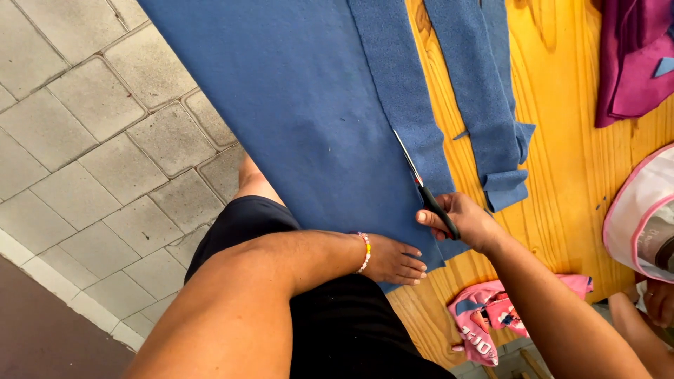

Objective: Cutting strips of blue fabric with scissors and folding the remaining pieces on a wooden table.

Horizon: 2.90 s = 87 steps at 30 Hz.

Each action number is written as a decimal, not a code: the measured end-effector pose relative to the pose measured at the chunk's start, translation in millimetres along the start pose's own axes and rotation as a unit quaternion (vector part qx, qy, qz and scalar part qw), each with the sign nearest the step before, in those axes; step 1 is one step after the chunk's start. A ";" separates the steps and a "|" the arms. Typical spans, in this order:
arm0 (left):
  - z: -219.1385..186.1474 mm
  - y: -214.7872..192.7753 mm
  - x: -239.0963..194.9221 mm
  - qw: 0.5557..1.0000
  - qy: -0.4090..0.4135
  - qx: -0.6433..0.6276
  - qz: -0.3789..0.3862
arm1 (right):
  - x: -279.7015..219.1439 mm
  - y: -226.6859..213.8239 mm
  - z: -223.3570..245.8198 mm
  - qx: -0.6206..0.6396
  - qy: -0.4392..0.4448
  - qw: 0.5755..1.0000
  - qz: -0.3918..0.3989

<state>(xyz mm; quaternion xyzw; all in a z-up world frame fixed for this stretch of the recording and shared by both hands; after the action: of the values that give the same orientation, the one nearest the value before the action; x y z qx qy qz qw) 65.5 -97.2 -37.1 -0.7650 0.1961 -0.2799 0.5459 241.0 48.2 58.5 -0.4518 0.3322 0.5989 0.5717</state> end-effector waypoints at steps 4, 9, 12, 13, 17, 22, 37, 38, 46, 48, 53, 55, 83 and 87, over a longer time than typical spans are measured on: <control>1.1 -4.7 -0.9 1.000 -0.002 0.011 0.008 | 11.1 -0.1 2.3 0.021 -0.008 1.000 0.001; 0.4 7.2 7.7 0.999 -0.008 -0.008 0.030 | 8.4 -2.5 4.6 0.020 -0.017 1.000 0.001; 13.5 -19.1 -9.0 0.993 -0.030 -0.094 -0.061 | 7.8 -4.7 9.4 0.019 -0.015 1.000 0.011; 26.1 -33.2 -32.5 0.993 -0.032 -0.093 -0.061 | 6.4 -6.3 14.2 0.017 -0.015 1.000 0.012; 98.9 -129.0 -162.0 0.961 -0.081 -0.102 -0.243 | 9.7 -5.7 22.1 0.001 -0.013 0.999 0.031; 188.9 -222.1 -321.3 0.956 -0.248 0.050 -0.151 | 15.1 -2.4 30.0 0.026 -0.031 0.999 0.021; 215.0 -204.6 -378.7 0.934 -0.342 0.105 -0.002 | 4.3 14.3 70.4 -0.117 -0.013 0.992 0.046; 214.5 -204.9 -378.8 0.933 -0.343 0.108 -0.001 | 6.9 14.8 71.7 -0.105 -0.014 0.993 0.049; 214.7 -201.8 -379.5 0.934 -0.341 0.109 -0.006 | 10.0 17.8 80.0 -0.064 -0.018 0.997 0.030; 214.4 -202.4 -379.5 0.933 -0.341 0.115 -0.004 | 11.6 16.7 79.0 -0.066 -0.016 0.997 0.044; 213.3 -204.0 -379.7 0.932 -0.341 0.123 -0.004 | 15.8 23.7 97.4 -0.084 -0.029 0.994 0.058; 213.5 -204.5 -379.0 0.931 -0.342 0.127 -0.003 | 16.2 25.8 102.2 -0.076 -0.033 0.995 0.061; 215.0 -225.2 -381.3 0.937 -0.350 -0.011 0.000 | 35.0 9.7 79.9 0.001 0.025 0.998 -0.064; 215.2 -225.1 -381.7 0.936 -0.351 -0.010 0.006 | 40.6 15.2 73.1 0.026 0.026 0.998 -0.049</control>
<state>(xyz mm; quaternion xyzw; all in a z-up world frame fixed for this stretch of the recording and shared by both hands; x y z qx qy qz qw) -90.1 363.6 40.8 -0.8188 -0.0009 0.0115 0.5740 216.8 128.7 46.4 -0.4681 0.3393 0.5496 0.6031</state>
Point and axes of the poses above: each hand's wrist, its own x-axis towards the middle knuckle, its own y-axis out of the palm, z = x × y, the point moved 7 cm from there along x, towards the middle knuckle, and after that the axes turned 5 degrees about x, right-handed, at the moved point
